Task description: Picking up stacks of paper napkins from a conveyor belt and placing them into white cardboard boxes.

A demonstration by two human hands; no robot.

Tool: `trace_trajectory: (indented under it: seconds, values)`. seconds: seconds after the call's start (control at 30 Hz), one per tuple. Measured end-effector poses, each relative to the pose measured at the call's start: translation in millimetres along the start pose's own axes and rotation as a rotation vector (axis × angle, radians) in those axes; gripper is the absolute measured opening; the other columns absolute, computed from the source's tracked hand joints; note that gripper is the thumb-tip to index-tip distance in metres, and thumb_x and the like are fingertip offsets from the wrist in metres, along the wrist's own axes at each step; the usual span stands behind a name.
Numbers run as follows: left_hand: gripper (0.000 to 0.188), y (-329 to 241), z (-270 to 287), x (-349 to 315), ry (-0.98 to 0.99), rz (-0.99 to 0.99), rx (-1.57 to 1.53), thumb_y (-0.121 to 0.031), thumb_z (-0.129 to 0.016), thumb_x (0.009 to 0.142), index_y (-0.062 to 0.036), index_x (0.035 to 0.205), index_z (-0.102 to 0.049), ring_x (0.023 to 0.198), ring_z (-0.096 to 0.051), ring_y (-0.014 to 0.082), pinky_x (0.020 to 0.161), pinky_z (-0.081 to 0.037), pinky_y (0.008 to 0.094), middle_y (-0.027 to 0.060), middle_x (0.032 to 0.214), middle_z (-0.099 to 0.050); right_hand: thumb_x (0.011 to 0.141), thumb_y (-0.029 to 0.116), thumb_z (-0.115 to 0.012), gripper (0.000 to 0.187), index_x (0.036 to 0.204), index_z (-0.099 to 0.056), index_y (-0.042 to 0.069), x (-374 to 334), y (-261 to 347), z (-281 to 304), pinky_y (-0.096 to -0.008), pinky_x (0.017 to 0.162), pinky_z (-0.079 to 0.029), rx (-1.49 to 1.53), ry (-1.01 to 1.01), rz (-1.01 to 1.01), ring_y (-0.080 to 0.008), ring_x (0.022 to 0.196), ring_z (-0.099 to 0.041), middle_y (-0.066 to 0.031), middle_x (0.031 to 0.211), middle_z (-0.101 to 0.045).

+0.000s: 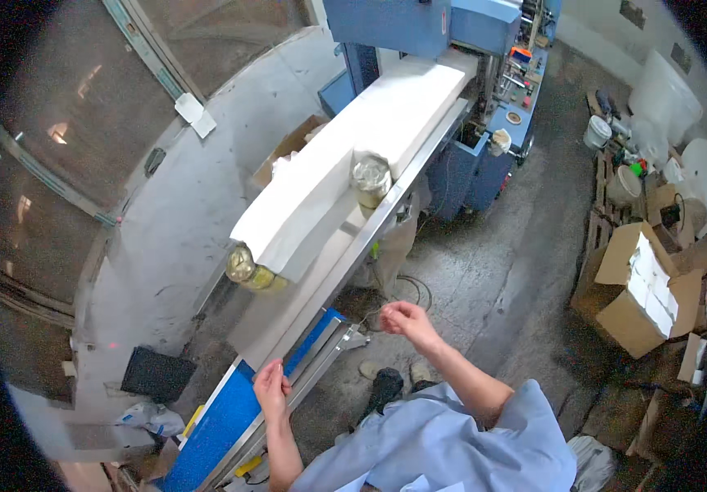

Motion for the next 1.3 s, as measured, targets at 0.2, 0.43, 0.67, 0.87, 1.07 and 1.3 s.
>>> trace_trajectory:
  seconds: [0.2, 0.43, 0.67, 0.87, 1.07, 1.3]
  values:
    - [0.02, -1.7, 32.2, 28.2, -0.097, -0.037, -0.124, -0.019, -0.061, 0.095, -0.0002, 0.101, -0.067, 0.046, -0.037, 0.0015, 0.041, -0.024, 0.0193, -0.0046, 0.058, -0.049, 0.094, 0.022, -0.063, 0.036, 0.119, -0.057, -0.002, 42.9, 24.9, -104.1, -0.0292, 0.084, -0.053, -0.386, 0.253, 0.142, -0.0157, 0.096, -0.064, -0.0091, 0.106, -0.066]
    - [0.019, -16.8, 63.0, 39.8, -0.107, 0.047, -0.295, -0.02, -0.057, 0.097, -0.0017, 0.102, -0.061, 0.048, -0.04, 0.0059, 0.044, -0.029, 0.0212, -0.0014, 0.06, -0.047, 0.08, 0.02, -0.073, 0.059, 0.133, -0.05, 0.005, 81.3, 83.5, -321.4, -0.0414, 0.095, -0.049, -1.109, 0.637, 0.79, -0.0368, 0.111, -0.058, -0.0218, 0.128, -0.052]
    - [0.023, -39.9, 95.0, 55.6, -0.296, -0.062, -0.181, -0.02, -0.058, 0.097, -0.0013, 0.107, -0.063, 0.057, -0.049, 0.0065, 0.05, -0.038, 0.0205, 0.0006, 0.069, -0.056, 0.068, 0.022, -0.071, 0.072, 0.133, -0.047, 0.005, 177.1, 61.6, -360.4, -0.046, 0.102, -0.038, -1.817, 0.697, 1.248, -0.0406, 0.117, -0.047, -0.0266, 0.121, -0.049]
    - [0.036, -71.5, 101.9, 132.2, -0.353, -0.091, -0.145, -0.032, -0.057, 0.097, -0.0022, 0.116, -0.061, 0.066, -0.056, 0.0082, 0.058, -0.044, 0.0212, 0.0033, 0.079, -0.062, 0.067, 0.018, -0.071, 0.069, 0.13, -0.048, 0.003, 162.3, 71.2, -363.3, -0.0447, 0.093, -0.043, -1.951, 0.875, 1.299, -0.0371, 0.105, -0.053, -0.0276, 0.117, -0.053]
    - [0.052, -113.9, -11.7, 254.3, -0.078, 0.059, 0.123, -0.045, -0.055, 0.096, 0.002, 0.118, -0.059, 0.098, -0.063, 0.0185, 0.084, -0.049, 0.0317, 0.0137, 0.106, -0.066, 0.083, 0.021, -0.055, 0.041, 0.124, -0.057, 0.011, 131.2, 43.6, -321.1, -0.0495, 0.098, -0.041, -1.648, 0.971, 1.314, -0.0399, 0.121, -0.048, -0.0242, 0.123, -0.053]
    - [0.056, -156.7, -98.4, 289.5, 0.027, -0.048, 0.585, -0.047, -0.054, 0.095, 0.0008, 0.124, -0.054, 0.1, -0.062, 0.0205, 0.087, -0.047, 0.0341, 0.0147, 0.111, -0.065, 0.083, 0.02, -0.056, 0.033, 0.112, -0.062, 0.007, 125.7, 44.7, -310.1, -0.0439, 0.086, -0.047, -1.637, 0.896, 1.34, -0.0346, 0.108, -0.053, -0.0189, 0.12, -0.054]
Point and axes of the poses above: each hand's wrist, its own x-axis towards the middle knuckle, its own z-axis out of the back of the hand, y = z × x, the point moved 6 cm from there along x, towards the middle knuckle
